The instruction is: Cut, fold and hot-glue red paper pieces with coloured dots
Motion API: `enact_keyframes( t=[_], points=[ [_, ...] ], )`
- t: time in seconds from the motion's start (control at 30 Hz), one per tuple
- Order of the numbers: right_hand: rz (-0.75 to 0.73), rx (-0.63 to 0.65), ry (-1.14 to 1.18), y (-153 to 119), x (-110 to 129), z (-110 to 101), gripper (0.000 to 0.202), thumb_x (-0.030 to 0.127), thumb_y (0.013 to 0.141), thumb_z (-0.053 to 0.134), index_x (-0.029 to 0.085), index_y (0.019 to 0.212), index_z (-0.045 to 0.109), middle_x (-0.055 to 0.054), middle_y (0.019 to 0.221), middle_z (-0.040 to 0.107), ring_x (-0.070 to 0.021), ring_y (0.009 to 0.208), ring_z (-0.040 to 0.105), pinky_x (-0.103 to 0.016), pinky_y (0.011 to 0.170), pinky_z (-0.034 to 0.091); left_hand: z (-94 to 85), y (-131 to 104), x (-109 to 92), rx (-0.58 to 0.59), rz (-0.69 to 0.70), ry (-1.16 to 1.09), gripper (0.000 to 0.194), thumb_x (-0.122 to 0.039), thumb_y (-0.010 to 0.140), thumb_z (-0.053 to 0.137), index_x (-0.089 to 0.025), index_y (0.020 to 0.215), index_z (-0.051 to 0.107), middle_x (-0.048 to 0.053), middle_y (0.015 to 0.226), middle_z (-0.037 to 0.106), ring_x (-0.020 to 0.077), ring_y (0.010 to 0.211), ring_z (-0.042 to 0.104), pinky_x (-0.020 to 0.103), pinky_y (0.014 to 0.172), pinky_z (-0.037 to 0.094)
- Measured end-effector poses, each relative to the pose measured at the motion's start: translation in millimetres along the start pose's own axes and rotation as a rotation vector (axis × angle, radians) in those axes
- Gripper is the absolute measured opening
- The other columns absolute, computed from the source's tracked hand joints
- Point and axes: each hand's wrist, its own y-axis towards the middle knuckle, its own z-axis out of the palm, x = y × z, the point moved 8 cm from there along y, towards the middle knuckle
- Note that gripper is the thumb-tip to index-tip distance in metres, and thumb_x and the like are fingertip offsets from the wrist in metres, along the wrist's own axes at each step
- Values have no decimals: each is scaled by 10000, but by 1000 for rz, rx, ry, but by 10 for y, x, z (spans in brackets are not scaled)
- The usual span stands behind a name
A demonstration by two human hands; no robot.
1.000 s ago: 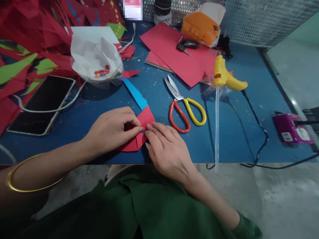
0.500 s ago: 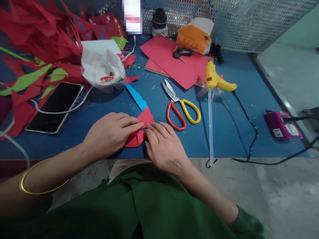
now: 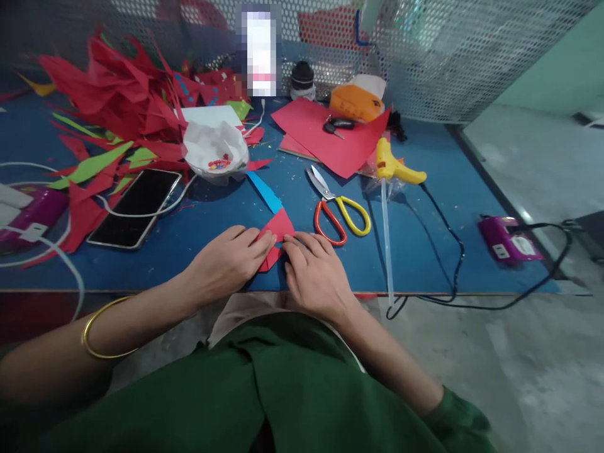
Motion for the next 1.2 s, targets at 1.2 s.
enact_keyframes(
  t=[1.2],
  points=[
    [-15, -56, 36, 21, -66, 39, 350, 136, 944, 444, 88, 1257, 591, -154, 1206, 706, -267, 1161, 618, -462, 1078, 414, -113, -128, -16, -196, -323, -207, 197, -228, 971, 504, -137, 945, 677, 76, 871, 707, 227, 820, 633, 381, 727, 405]
  ],
)
